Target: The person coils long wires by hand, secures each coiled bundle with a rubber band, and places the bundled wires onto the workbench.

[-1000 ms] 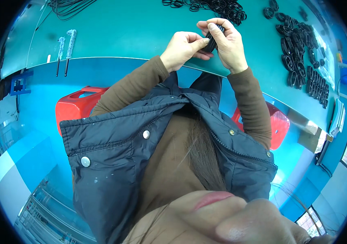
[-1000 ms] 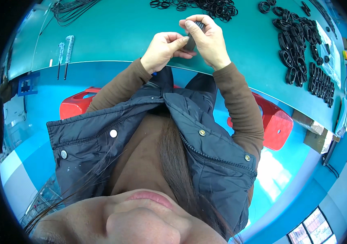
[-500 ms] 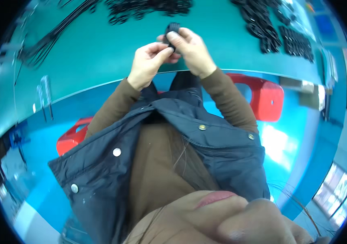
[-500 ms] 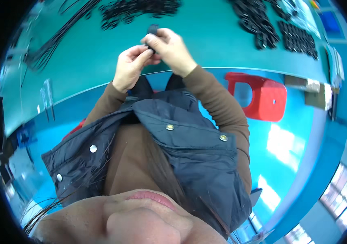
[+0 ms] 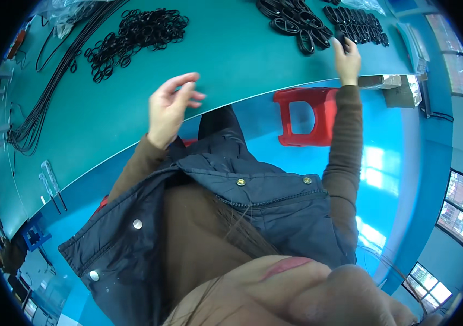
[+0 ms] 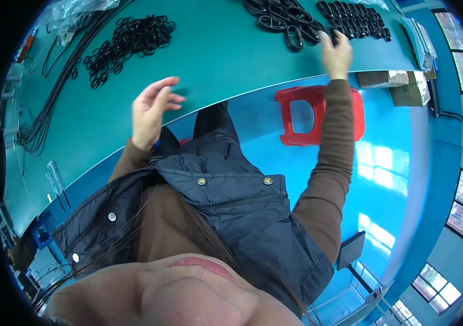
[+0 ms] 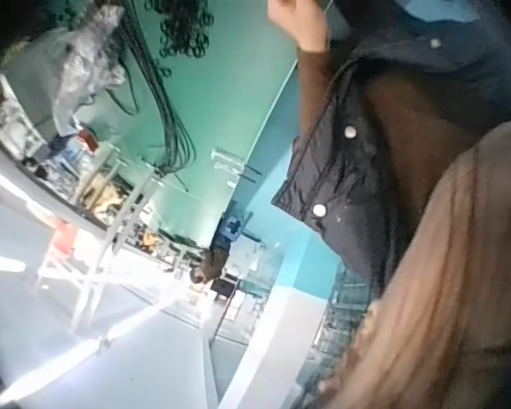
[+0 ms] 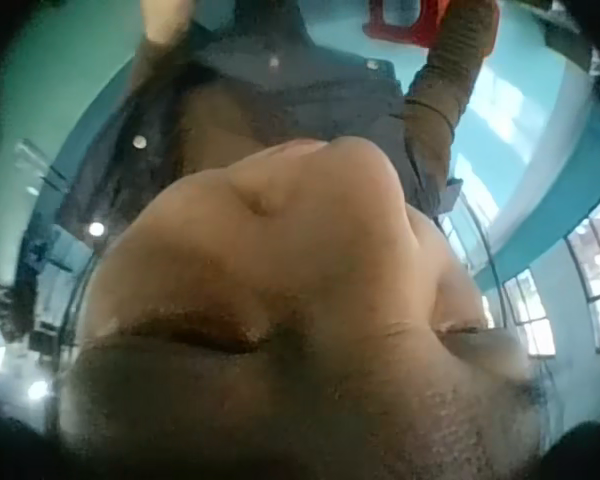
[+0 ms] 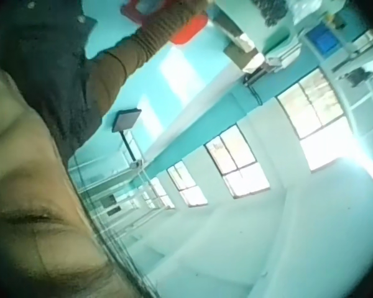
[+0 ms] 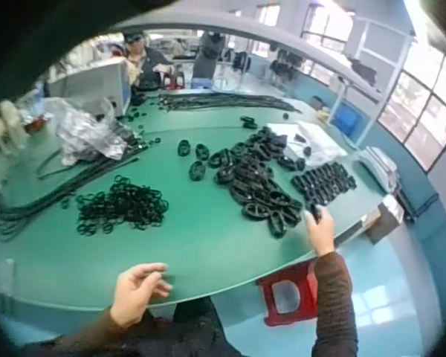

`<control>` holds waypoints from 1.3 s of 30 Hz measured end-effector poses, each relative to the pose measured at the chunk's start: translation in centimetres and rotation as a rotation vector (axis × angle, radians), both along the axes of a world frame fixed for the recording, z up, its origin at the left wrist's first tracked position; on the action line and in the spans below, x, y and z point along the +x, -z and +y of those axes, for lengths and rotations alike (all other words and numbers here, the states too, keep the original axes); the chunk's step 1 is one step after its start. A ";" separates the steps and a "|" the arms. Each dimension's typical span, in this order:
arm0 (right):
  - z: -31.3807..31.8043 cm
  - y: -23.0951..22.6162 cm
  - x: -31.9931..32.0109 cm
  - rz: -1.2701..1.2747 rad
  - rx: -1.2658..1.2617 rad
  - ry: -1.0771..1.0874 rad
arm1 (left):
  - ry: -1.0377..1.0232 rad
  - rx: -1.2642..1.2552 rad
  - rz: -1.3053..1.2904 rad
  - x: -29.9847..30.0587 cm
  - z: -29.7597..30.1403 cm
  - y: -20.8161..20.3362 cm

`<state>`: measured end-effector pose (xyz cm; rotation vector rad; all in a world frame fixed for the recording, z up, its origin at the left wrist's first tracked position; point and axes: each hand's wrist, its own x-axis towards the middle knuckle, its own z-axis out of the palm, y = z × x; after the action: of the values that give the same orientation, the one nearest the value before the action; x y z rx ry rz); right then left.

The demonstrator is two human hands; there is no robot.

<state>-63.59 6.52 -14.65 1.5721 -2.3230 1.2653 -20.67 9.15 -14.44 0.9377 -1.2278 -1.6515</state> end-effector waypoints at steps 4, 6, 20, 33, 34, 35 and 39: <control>0.4 3.6 -12.0 0.284 0.445 0.307 | -0.177 0.002 -0.118 3.9 0.0 1.0; -0.3 4.0 -12.5 0.316 0.522 0.285 | -0.252 0.024 -0.134 5.5 0.2 1.3; -0.6 1.3 -5.4 0.235 -0.033 0.123 | -0.591 -0.631 -1.564 23.0 -11.3 0.4; -10.4 -7.0 36.3 0.296 -0.202 -1.161 | -0.628 -1.050 -2.050 34.5 -16.8 -0.4; -11.9 -7.3 39.5 0.321 -0.236 -1.215 | -0.677 -1.103 -2.030 34.1 -17.3 -1.8; -12.8 -7.7 42.9 0.249 -0.133 -1.196 | -0.794 -1.240 -1.944 33.7 -17.3 -3.3; -21.8 -7.3 53.7 0.332 -0.376 -1.211 | -0.887 -1.485 -1.707 30.2 -17.8 -9.8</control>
<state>-9.89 -15.32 -7.40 2.7876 -0.7348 1.2473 9.56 -8.61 -4.64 1.3231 -1.8946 1.1993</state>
